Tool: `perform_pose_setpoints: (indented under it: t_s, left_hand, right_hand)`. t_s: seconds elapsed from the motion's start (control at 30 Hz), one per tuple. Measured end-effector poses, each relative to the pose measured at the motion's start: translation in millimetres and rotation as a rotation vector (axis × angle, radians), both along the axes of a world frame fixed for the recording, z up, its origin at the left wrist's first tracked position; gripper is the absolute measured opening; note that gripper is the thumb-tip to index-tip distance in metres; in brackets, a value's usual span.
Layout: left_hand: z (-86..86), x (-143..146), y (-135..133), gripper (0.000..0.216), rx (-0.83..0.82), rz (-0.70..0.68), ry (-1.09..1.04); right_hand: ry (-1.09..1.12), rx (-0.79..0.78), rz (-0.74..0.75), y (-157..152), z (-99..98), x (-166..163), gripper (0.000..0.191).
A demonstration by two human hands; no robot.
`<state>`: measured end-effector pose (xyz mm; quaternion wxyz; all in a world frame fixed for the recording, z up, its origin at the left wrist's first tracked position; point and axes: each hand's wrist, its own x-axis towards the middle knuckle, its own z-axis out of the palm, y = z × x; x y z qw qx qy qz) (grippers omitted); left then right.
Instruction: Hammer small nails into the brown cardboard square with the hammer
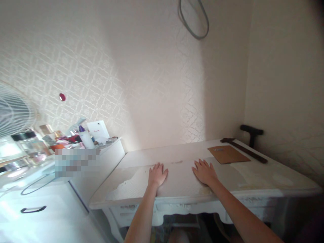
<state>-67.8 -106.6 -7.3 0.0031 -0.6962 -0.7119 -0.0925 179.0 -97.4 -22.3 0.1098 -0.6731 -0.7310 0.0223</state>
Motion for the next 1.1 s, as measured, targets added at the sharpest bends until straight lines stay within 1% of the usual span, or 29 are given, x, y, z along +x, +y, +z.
perform_pose_setpoints:
  t_s: [0.7, 0.93, 1.1]
  left_hand:
    - [0.8, 0.2, -0.6, 0.053, -0.005, 0.000, -0.001]
    - [1.3, 0.6, -1.0, 0.055, -0.001, 0.001, -0.006]
    - [1.2, 0.5, -1.0, 0.054, -0.001, 0.002, -0.009]
  right_hand:
    - [0.004, -0.031, 0.001, 1.3, 0.3, 0.5, 0.058]
    - [0.010, -0.004, -0.001, 1.7, -1.2, 0.3, 0.058]
    - [0.013, -0.025, 0.007, 2.0, -1.5, 0.8, 0.058]
